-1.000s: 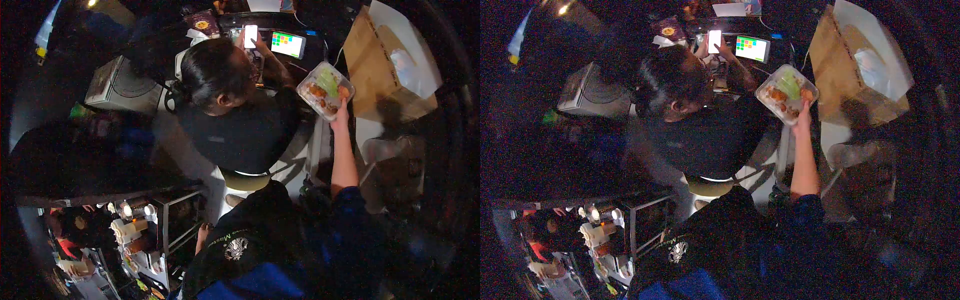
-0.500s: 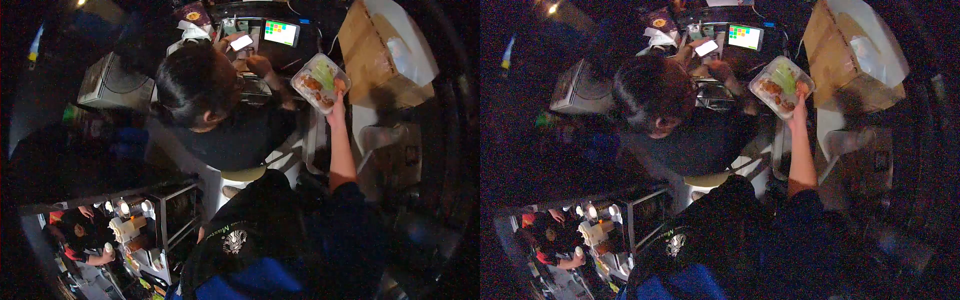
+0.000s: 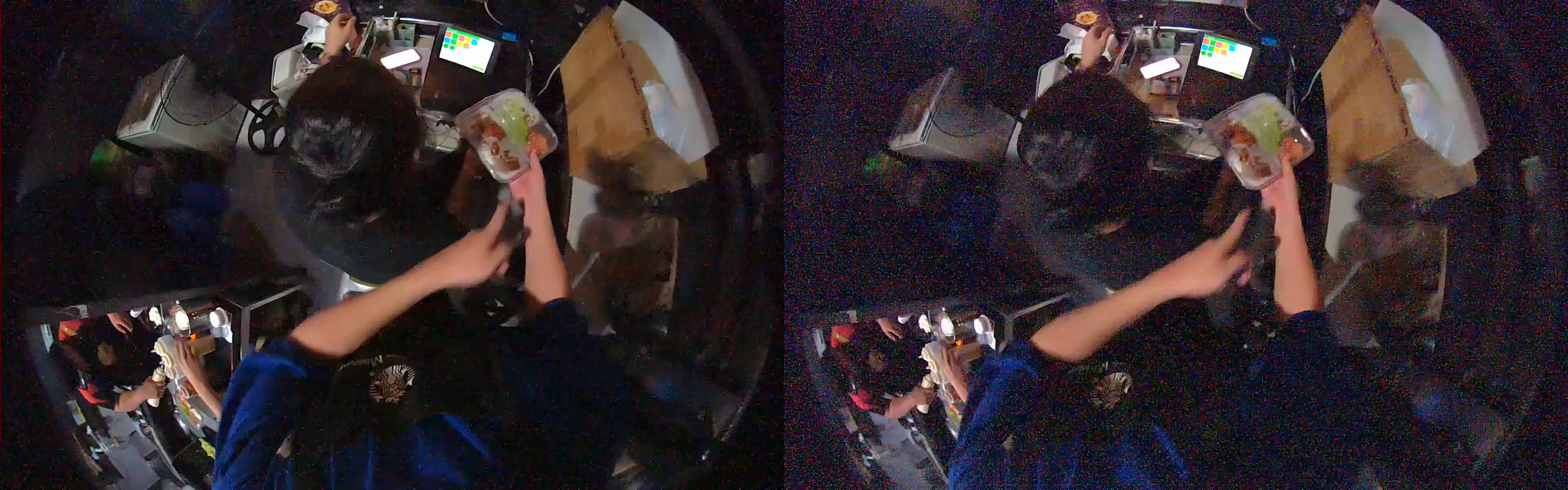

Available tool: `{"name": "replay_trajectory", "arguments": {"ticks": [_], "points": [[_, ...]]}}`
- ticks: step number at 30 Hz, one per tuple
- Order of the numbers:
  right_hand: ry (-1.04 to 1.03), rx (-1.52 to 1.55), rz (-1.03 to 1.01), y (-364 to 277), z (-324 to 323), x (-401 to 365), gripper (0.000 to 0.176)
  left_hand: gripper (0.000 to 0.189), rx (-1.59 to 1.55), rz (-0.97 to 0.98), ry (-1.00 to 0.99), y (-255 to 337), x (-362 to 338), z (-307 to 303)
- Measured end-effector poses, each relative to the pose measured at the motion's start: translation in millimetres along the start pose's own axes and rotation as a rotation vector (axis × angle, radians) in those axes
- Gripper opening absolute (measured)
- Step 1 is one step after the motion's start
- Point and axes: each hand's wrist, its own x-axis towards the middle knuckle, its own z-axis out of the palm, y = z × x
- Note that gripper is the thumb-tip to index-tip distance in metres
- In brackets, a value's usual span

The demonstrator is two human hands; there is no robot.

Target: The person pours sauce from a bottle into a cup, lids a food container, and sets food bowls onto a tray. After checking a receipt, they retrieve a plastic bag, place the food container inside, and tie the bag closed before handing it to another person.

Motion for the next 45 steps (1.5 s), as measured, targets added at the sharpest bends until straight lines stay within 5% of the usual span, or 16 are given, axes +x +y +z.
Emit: {"name": "replay_trajectory", "arguments": {"ticks": [1, 2, 5, 7, 9, 10, 13, 17, 19, 22, 26, 31, 45], "points": [[0.002, -0.03, 0.019, -4, -2, 4, 0.05, 0.068, -0.098, -0.169, 0.129, 24, 31, -3], [0.003, -0.06, 0.037, -7, -3, 7, 0.051, 0.063, 0.165, -0.018, 0.504, -40, 93, 19], [-0.095, 0.103, -0.075, -5, 11, 5, 0.051, 0.047, -0.168, 0.107, 0.184, -6, 56, 23], [-0.081, 0.088, -0.071, -14, 26, -14, 0.049, 0.043, -0.215, 0.132, -0.243, -25, 9, 19], [0.007, 0.14, -0.046, -15, 11, -4, 0.048, 0.037, -0.133, 0.08, -0.356, -42, -51, 9], [0.021, 0.154, -0.053, -18, 5, -1, 0.048, 0.037, 0.029, 0.178, -0.252, -69, -79, 8], [0.045, 0.156, -0.055, -14, 3, -3, 0.049, 0.038, 0.042, -0.228, -0.001, -107, -179, -20], [-0.018, 0.161, -0.064, -14, 14, -9, 0.046, 0.029, 0.266, -0.659, 0.571, -206, -292, -21], [0.062, 0.172, -0.07, -16, 28, -11, 0.046, 0.029, 0.323, -0.675, 0.791, -278, -346, 0], [0.038, 0.233, -0.08, -17, 24, -12, 0.046, 0.028, 0.169, -0.953, 0.955, -365, -413, 58], [-0.004, 0.246, -0.106, -12, 16, -5, 0.045, 0.03, -0.015, -1.142, 0.895, -413, -468, 129], [0.023, 0.224, -0.122, -11, 11, 9, 0.047, 0.033, -0.072, -1.06, 0.849, -429, -458, 145], [0.057, 0.155, -0.075, -6, 21, 5, 0.05, 0.04, -0.14, -0.634, 0.907, -391, -387, 70]]}}
